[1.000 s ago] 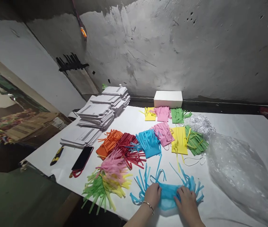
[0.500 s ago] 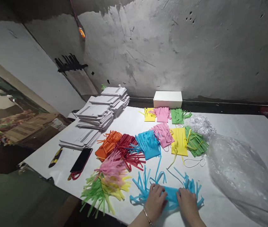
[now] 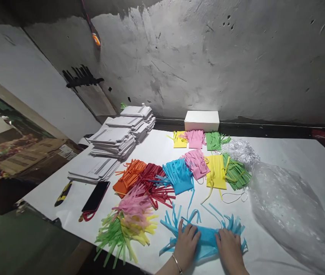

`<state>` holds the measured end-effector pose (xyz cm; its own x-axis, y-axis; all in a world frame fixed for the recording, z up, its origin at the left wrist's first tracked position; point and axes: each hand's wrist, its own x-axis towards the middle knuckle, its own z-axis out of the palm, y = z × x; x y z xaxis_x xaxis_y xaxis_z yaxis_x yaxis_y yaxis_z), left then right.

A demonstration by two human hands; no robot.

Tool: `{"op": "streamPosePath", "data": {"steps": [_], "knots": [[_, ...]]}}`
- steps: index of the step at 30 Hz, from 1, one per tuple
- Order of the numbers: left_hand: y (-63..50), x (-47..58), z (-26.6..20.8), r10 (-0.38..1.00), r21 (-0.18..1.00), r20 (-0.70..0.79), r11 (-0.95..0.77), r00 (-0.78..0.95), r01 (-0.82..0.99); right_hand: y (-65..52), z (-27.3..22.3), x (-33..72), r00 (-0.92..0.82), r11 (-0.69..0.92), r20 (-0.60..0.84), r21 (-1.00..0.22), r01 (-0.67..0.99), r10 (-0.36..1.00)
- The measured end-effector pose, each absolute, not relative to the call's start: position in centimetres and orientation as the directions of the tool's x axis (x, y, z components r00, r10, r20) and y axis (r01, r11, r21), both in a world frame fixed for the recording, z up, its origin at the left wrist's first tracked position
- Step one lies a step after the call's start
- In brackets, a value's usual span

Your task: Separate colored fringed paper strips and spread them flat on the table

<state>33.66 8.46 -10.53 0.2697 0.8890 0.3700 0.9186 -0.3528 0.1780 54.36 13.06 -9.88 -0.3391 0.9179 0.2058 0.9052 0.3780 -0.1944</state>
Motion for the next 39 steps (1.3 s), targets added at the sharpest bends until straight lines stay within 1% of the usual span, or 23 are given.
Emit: {"op": "streamPosePath", "data": {"steps": [3, 5, 7, 9, 10, 12, 14, 16, 19, 22, 24, 26, 27, 28, 29, 30, 31, 32, 33, 34, 36, 39], "knots": [[8.8, 33.7, -11.2, 0.884, 0.139, 0.366, -0.360, 0.290, 0.923, 13.2, -9.6, 54.5, -0.319, 0.363, 0.226, -0.192, 0.912, 0.920], [9.0, 33.6, -11.4, 0.885, 0.126, 0.358, -0.362, 0.298, 0.924, 13.1, -9.2, 54.8, -0.290, 0.349, 0.284, -0.185, 0.919, 0.914], [9.0, 33.5, -11.4, 0.884, 0.128, 0.356, -0.369, 0.304, 0.921, 12.6, -8.9, 54.8, -0.337, 0.420, 0.378, -0.164, 0.893, 0.862], [9.0, 33.4, -11.1, 0.886, 0.147, 0.345, -0.377, 0.310, 0.915, 11.8, -8.9, 54.3, -0.451, 0.554, 0.449, -0.125, 0.823, 0.772], [9.0, 33.4, -10.9, 0.889, 0.162, 0.340, -0.378, 0.308, 0.912, 11.3, -8.9, 53.8, -0.504, 0.608, 0.456, -0.109, 0.787, 0.734], [8.9, 33.3, -10.6, 0.896, 0.192, 0.333, -0.368, 0.293, 0.910, 10.8, -9.1, 52.9, -0.534, 0.624, 0.420, -0.103, 0.775, 0.733], [8.8, 33.1, -10.3, 0.899, 0.203, 0.334, -0.363, 0.284, 0.910, 10.8, -9.4, 52.4, -0.489, 0.562, 0.373, -0.114, 0.819, 0.788], [8.7, 32.9, -10.3, 0.894, 0.195, 0.340, -0.371, 0.293, 0.908, 11.3, -10.1, 53.3, -0.422, 0.485, 0.365, -0.099, 0.869, 0.830], [8.5, 32.8, -10.6, 0.884, 0.182, 0.358, -0.383, 0.302, 0.906, 11.9, -12.1, 57.6, -0.341, 0.379, 0.390, -0.022, 0.925, 0.856], [8.3, 32.9, -11.0, 0.889, 0.184, 0.358, -0.367, 0.285, 0.912, 11.7, -14.4, 63.7, -0.268, 0.278, 0.376, 0.028, 0.960, 0.887], [8.2, 33.0, -11.2, 0.903, 0.185, 0.333, -0.346, 0.273, 0.920, 11.4, -14.8, 66.7, -0.173, 0.172, 0.415, 0.040, 0.984, 0.893], [8.2, 33.1, -11.3, 0.911, 0.184, 0.316, -0.331, 0.263, 0.925, 11.3, -13.9, 67.5, -0.071, 0.076, 0.455, 0.008, 0.997, 0.888], [8.2, 33.1, -11.3, 0.913, 0.185, 0.315, -0.327, 0.259, 0.927, 11.2, -13.1, 66.8, -0.066, 0.085, 0.469, -0.020, 0.996, 0.881], [8.2, 33.2, -11.2, 0.913, 0.188, 0.318, -0.326, 0.257, 0.927, 11.2, -12.2, 65.6, -0.117, 0.156, 0.466, -0.045, 0.987, 0.877], [8.2, 33.2, -11.2, 0.911, 0.193, 0.324, -0.327, 0.254, 0.925, 11.2, -11.4, 63.9, -0.202, 0.259, 0.467, -0.059, 0.964, 0.861], [8.3, 33.2, -11.2, 0.909, 0.201, 0.333, -0.329, 0.252, 0.923, 11.1, -10.7, 61.8, -0.348, 0.446, 0.481, -0.101, 0.889, 0.804], [8.3, 33.2, -11.2, 0.907, 0.212, 0.340, -0.331, 0.248, 0.919, 11.1, -10.4, 59.7, -0.505, 0.611, 0.447, -0.128, 0.781, 0.739], [8.4, 33.2, -11.3, 0.901, 0.222, 0.356, -0.340, 0.248, 0.914, 11.2, -10.3, 57.6, -0.585, 0.693, 0.425, -0.157, 0.703, 0.691], [8.4, 33.2, -11.3, 0.891, 0.227, 0.378, -0.351, 0.250, 0.909, 11.2, -10.4, 55.7, -0.598, 0.706, 0.406, -0.202, 0.679, 0.691], [8.4, 33.2, -11.5, 0.879, 0.225, 0.402, -0.367, 0.258, 0.903, 11.3, -10.8, 54.3, -0.595, 0.715, 0.419, -0.233, 0.660, 0.686], [8.3, 33.0, -11.7, 0.856, 0.204, 0.431, -0.400, 0.285, 0.893, 11.4, -11.8, 52.7, -0.579, 0.705, 0.420, -0.270, 0.655, 0.699], [7.9, 32.6, -12.0, 0.868, 0.202, 0.398, -0.400, 0.298, 0.894, 11.3, -12.9, 53.0, -0.558, 0.680, 0.401, -0.303, 0.668, 0.727]]}}
